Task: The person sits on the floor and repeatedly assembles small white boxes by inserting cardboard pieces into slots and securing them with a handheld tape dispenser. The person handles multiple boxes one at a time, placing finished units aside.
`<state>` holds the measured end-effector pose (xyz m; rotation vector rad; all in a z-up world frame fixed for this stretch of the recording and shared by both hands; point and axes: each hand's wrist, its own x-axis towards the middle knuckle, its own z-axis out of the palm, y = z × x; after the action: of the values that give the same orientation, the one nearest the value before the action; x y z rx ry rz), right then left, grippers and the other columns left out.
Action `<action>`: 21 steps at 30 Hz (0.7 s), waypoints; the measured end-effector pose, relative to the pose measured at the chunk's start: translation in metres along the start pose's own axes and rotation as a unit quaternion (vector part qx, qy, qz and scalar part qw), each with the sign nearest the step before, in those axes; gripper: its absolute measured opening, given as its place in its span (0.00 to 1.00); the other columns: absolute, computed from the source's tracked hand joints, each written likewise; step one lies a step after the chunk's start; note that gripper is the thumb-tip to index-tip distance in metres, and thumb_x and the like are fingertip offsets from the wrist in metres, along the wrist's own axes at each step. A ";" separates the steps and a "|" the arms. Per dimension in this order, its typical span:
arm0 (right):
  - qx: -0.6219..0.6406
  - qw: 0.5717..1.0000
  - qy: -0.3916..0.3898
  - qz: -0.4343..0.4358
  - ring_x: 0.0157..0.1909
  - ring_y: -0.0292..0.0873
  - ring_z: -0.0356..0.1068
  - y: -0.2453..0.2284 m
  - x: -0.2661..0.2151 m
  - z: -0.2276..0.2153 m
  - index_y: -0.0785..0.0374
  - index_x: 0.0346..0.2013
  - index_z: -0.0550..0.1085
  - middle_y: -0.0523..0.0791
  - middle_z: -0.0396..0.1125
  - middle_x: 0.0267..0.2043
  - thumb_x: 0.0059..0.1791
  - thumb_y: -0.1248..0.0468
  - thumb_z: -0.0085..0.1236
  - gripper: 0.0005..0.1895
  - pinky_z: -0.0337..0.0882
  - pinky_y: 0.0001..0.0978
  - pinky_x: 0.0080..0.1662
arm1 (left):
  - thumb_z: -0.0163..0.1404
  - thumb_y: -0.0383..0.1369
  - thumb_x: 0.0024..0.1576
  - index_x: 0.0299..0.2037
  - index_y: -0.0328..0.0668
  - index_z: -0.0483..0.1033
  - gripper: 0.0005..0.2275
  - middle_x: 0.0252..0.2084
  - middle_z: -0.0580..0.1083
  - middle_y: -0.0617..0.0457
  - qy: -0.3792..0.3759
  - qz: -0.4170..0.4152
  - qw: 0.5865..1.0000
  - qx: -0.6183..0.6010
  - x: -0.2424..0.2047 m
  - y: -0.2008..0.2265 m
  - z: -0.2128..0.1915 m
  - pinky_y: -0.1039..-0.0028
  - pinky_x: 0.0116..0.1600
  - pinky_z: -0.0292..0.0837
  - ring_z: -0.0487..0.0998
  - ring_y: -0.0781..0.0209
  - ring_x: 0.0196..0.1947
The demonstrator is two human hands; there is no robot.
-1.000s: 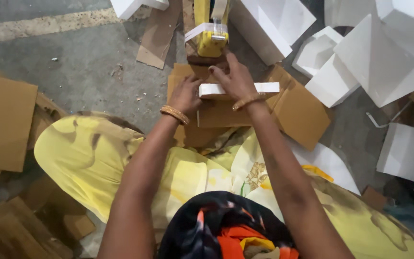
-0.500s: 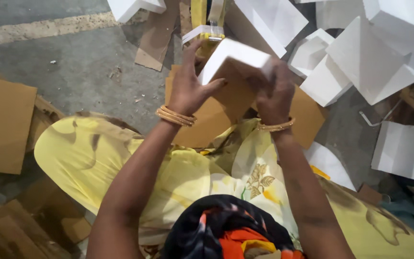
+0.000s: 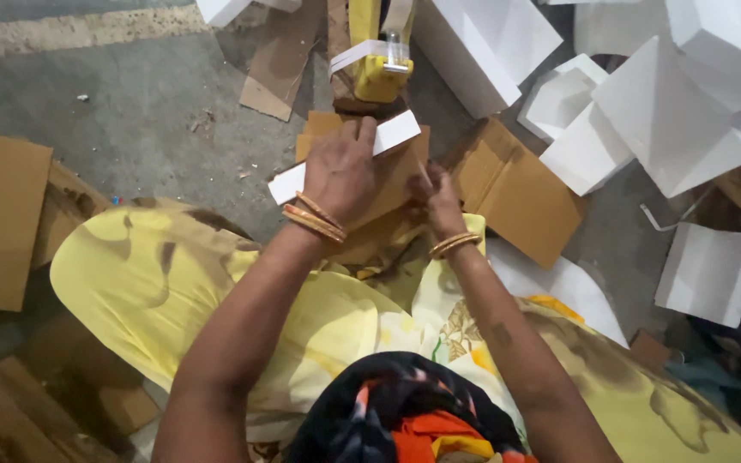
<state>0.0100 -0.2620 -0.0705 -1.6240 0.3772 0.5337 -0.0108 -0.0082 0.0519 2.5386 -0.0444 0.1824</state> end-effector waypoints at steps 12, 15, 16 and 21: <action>-0.148 0.966 0.022 -0.213 0.49 0.35 0.71 -0.137 0.041 0.020 0.60 0.56 0.74 0.41 0.70 0.54 0.55 0.45 0.50 0.25 0.74 0.27 0.46 | 0.52 0.51 0.58 0.61 0.40 0.69 0.27 0.45 0.73 0.47 0.023 0.071 0.993 0.097 0.004 -0.010 0.018 0.60 0.45 0.67 0.74 0.50 0.42; -0.150 0.975 -0.022 -0.164 0.38 0.32 0.69 -0.173 0.052 0.052 0.59 0.54 0.76 0.39 0.71 0.42 0.55 0.46 0.51 0.23 0.70 0.25 0.39 | 0.51 0.43 0.57 0.66 0.44 0.69 0.26 0.47 0.72 0.49 0.013 0.118 0.981 0.151 0.009 -0.017 0.017 0.62 0.47 0.66 0.74 0.53 0.45; -0.150 0.977 -0.038 -0.145 0.34 0.31 0.67 -0.182 0.057 0.059 0.58 0.53 0.77 0.39 0.71 0.37 0.55 0.47 0.52 0.22 0.68 0.25 0.36 | 0.51 0.40 0.58 0.67 0.46 0.69 0.25 0.49 0.72 0.50 0.005 0.134 0.975 0.176 0.012 -0.019 0.017 0.63 0.48 0.66 0.73 0.54 0.46; -0.177 0.968 -0.085 -0.156 0.32 0.31 0.65 -0.200 0.074 0.076 0.65 0.41 0.77 0.38 0.69 0.33 0.56 0.52 0.55 0.17 0.68 0.26 0.36 | 0.50 0.42 0.53 0.62 0.56 0.70 0.23 0.48 0.71 0.49 0.095 0.151 0.969 0.170 0.025 -0.031 0.022 0.56 0.56 0.63 0.72 0.54 0.51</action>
<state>0.1694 -0.1573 0.0506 -1.9181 -0.1099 0.5134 0.0185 0.0050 0.0205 2.8285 -0.3545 0.5985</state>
